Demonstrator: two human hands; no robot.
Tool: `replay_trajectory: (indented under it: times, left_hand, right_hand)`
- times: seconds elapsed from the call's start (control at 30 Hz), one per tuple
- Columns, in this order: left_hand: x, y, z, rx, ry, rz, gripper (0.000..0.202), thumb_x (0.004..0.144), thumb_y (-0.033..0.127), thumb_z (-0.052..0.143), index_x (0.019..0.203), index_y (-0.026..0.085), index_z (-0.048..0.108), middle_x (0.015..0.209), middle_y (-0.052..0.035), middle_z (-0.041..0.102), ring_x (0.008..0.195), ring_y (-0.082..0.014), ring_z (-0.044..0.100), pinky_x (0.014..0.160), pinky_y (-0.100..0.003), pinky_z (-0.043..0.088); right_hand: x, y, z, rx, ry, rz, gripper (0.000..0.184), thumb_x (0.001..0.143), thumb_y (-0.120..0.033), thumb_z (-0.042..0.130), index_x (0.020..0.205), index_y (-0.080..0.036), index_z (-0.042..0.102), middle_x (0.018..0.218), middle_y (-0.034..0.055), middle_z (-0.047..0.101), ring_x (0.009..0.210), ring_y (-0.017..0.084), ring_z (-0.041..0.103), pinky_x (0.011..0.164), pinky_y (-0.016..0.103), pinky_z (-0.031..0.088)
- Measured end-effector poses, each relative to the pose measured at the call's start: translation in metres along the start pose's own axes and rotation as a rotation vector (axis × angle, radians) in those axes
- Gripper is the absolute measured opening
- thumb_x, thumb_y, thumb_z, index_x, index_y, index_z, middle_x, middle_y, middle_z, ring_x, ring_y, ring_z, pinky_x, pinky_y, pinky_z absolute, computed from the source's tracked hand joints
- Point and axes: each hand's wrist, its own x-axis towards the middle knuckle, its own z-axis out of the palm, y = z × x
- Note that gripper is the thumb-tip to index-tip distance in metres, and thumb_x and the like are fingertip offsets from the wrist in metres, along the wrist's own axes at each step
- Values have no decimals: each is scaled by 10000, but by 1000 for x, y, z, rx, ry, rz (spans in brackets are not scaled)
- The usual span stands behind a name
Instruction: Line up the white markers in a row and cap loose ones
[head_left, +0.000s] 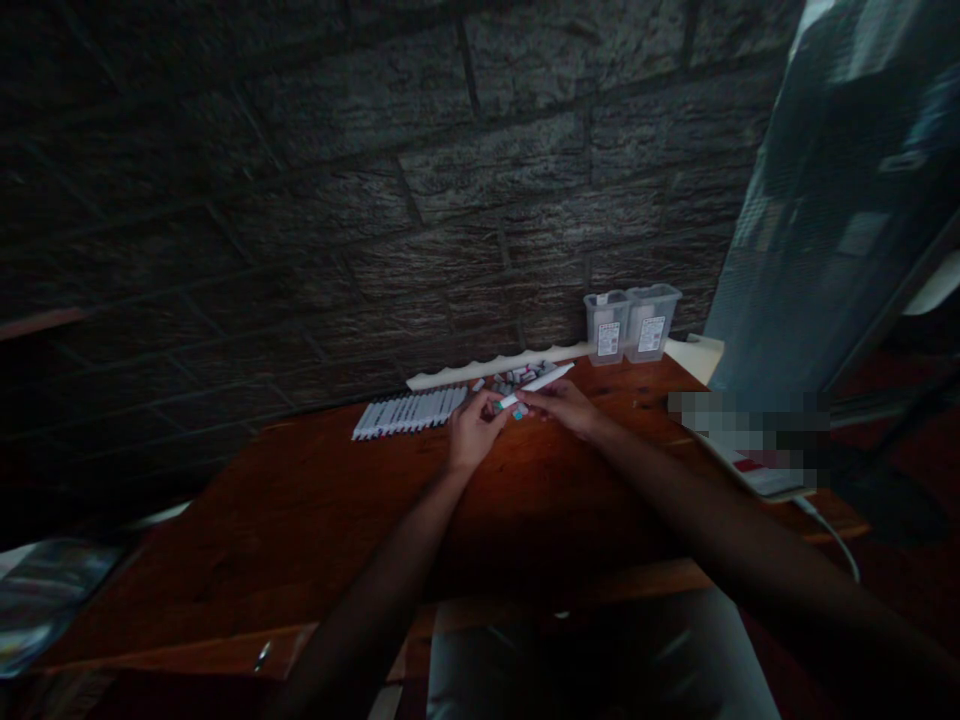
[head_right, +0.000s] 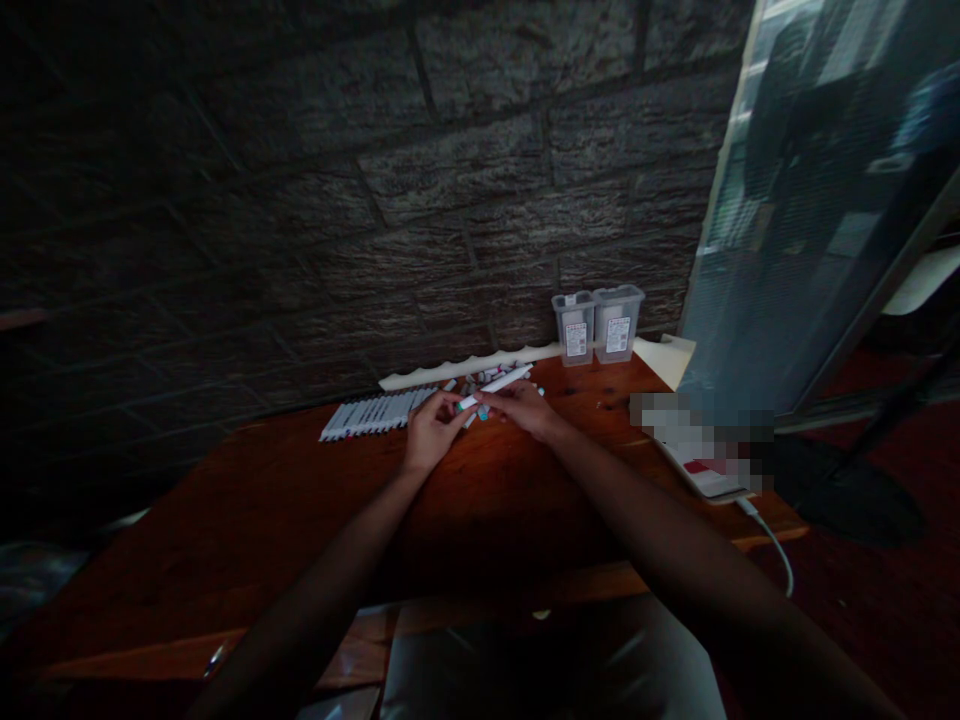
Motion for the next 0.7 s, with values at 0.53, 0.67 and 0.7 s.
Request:
replay_trajectory:
  times: [0.53, 0.67, 0.7]
  left_hand:
    - [4, 7, -5, -70, 56, -79, 236, 878, 363, 575, 1033, 196, 633, 856, -28, 698, 703, -127, 611, 684, -240, 476]
    - [4, 10, -5, -67, 63, -82, 234, 877, 359, 573, 1023, 192, 644, 863, -33, 704, 699, -130, 618, 676, -239, 475]
    - [4, 10, -5, -67, 63, -84, 231, 877, 356, 572, 1020, 191, 646, 868, -35, 707, 697, -130, 619, 673, -239, 474]
  right_hand:
    - [8, -5, -13, 161, 121, 91, 272, 751, -443, 621, 825, -202, 518, 557, -81, 375, 447, 65, 358, 415, 191, 299]
    - [3, -4, -7, 90, 86, 118, 427, 773, -624, 553, 827, -203, 509, 575, -70, 389, 424, 52, 311, 377, 179, 229]
    - [3, -3, -7, 65, 82, 97, 457, 769, -654, 538, 809, -200, 505, 581, -64, 403, 427, 52, 315, 375, 181, 229]
